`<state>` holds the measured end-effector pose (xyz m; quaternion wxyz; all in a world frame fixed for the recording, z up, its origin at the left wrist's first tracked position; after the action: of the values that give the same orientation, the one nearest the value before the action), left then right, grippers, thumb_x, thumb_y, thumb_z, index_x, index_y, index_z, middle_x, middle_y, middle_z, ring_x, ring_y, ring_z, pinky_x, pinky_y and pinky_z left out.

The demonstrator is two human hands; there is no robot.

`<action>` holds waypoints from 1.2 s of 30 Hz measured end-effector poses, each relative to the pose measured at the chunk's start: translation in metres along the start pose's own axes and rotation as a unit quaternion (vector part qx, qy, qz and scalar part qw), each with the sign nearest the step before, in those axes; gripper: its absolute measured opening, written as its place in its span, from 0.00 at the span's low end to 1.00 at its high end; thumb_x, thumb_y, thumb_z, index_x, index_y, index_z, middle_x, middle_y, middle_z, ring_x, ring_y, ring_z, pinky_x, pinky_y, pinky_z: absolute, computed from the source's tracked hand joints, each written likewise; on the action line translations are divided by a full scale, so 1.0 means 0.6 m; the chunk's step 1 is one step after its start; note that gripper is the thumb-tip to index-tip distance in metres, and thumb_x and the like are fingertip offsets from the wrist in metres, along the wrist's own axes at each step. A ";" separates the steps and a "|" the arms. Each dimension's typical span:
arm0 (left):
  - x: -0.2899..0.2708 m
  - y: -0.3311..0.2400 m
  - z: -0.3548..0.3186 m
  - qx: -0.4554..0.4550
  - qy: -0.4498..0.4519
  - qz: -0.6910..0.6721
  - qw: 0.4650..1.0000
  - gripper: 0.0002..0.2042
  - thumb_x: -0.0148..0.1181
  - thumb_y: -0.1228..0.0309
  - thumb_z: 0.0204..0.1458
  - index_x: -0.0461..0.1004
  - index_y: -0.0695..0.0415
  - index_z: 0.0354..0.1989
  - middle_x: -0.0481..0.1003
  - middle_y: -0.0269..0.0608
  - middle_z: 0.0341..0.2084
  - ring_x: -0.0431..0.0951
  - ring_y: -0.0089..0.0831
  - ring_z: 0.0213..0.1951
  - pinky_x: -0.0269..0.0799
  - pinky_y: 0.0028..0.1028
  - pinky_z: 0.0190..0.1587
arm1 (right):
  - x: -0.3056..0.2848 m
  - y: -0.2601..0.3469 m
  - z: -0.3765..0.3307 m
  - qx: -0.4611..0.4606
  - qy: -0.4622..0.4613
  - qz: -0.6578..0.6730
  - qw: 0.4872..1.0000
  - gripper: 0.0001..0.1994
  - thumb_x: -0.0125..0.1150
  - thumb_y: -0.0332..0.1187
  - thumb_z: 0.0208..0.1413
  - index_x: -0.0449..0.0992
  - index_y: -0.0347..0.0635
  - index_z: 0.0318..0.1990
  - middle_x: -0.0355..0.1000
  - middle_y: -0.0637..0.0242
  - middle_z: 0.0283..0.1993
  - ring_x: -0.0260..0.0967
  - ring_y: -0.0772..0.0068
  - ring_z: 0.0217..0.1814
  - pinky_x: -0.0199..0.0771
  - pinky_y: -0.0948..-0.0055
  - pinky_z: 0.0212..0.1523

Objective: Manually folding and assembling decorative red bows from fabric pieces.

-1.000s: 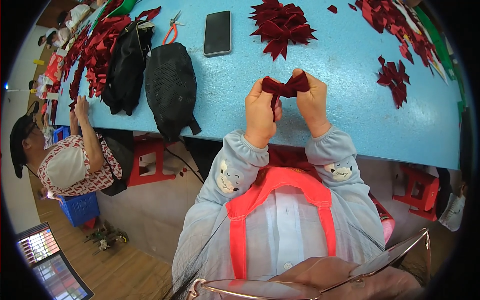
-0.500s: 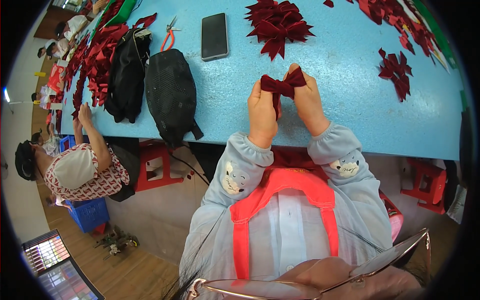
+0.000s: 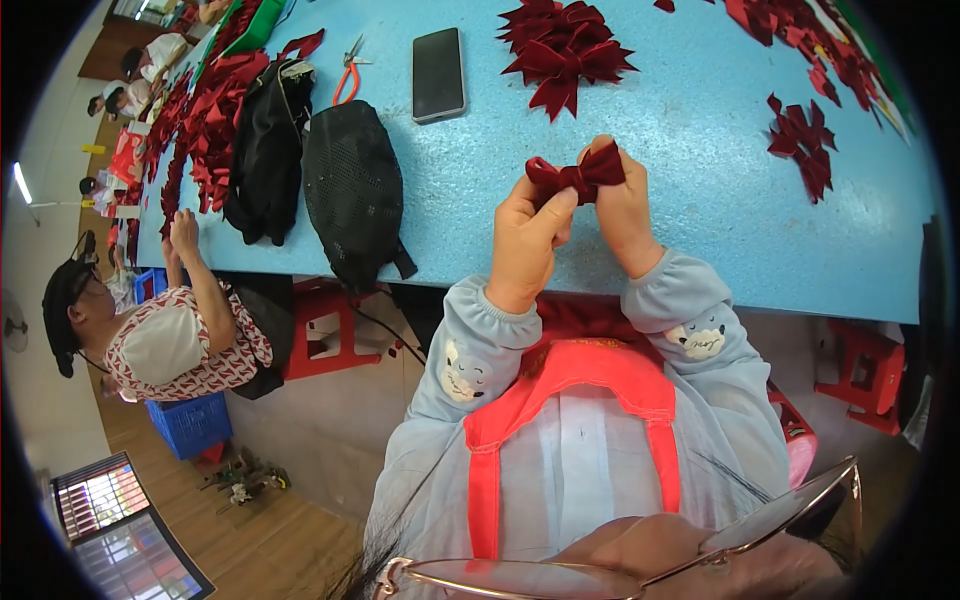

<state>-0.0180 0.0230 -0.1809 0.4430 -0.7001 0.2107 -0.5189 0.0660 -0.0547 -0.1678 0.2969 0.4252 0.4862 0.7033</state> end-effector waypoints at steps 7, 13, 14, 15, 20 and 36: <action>-0.005 0.004 0.001 -0.021 -0.052 -0.048 0.997 0.07 0.58 0.75 0.49 0.71 0.59 0.37 0.71 0.30 0.25 0.58 0.12 0.17 0.50 0.15 0.16 | 0.005 -0.052 0.002 0.149 0.008 0.092 0.985 0.16 0.46 0.42 0.60 0.68 0.44 0.23 0.59 0.77 0.17 0.50 0.87 0.17 0.47 0.83 0.17; -0.015 0.001 0.009 0.000 -0.101 0.008 0.995 0.07 0.59 0.73 0.49 0.71 0.59 0.36 0.71 0.29 0.24 0.57 0.11 0.16 0.48 0.15 0.15 | 0.010 -0.066 0.002 0.214 0.020 0.110 0.970 0.13 0.45 0.39 0.59 0.67 0.44 0.25 0.60 0.75 0.19 0.50 0.85 0.16 0.46 0.81 0.15; -0.018 0.003 0.009 -0.001 -0.108 0.014 0.994 0.08 0.59 0.73 0.49 0.71 0.59 0.36 0.71 0.29 0.24 0.57 0.11 0.16 0.48 0.15 0.15 | 0.009 -0.070 -0.001 0.225 0.012 0.111 0.968 0.13 0.45 0.40 0.59 0.67 0.44 0.26 0.60 0.75 0.19 0.49 0.85 0.15 0.46 0.82 0.15; -0.022 0.004 0.011 -0.001 -0.114 0.019 0.993 0.08 0.59 0.73 0.49 0.71 0.59 0.37 0.71 0.29 0.24 0.58 0.11 0.16 0.49 0.15 0.15 | 0.008 -0.073 -0.001 0.235 0.005 0.112 0.966 0.13 0.46 0.40 0.59 0.67 0.44 0.26 0.60 0.75 0.19 0.49 0.85 0.15 0.45 0.82 0.14; -0.021 0.013 0.012 -0.025 -0.098 -0.003 0.995 0.09 0.59 0.73 0.48 0.72 0.60 0.37 0.71 0.29 0.24 0.58 0.10 0.16 0.49 0.15 0.15 | 0.006 -0.087 -0.004 0.259 0.004 0.159 0.953 0.12 0.46 0.40 0.59 0.67 0.44 0.27 0.60 0.75 0.19 0.49 0.86 0.14 0.44 0.82 0.14; -0.031 0.012 0.010 -0.046 -0.052 0.081 0.994 0.12 0.58 0.73 0.50 0.71 0.59 0.43 0.73 0.29 0.32 0.61 0.10 0.21 0.53 0.15 0.18 | 0.001 -0.048 0.009 0.197 -0.022 0.021 0.980 0.12 0.46 0.38 0.58 0.69 0.46 0.25 0.59 0.77 0.16 0.47 0.86 0.13 0.42 0.81 0.13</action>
<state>-0.0181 0.0359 -0.1973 0.4614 -0.7261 0.2670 -0.4342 0.0706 -0.0416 -0.1936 0.2038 0.5007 0.5994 0.5903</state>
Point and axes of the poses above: each hand's wrist, its own z-axis towards the middle knuckle, its own x-axis out of the palm, y = z × x, the point moved 10 cm from there along z, towards the middle knuckle
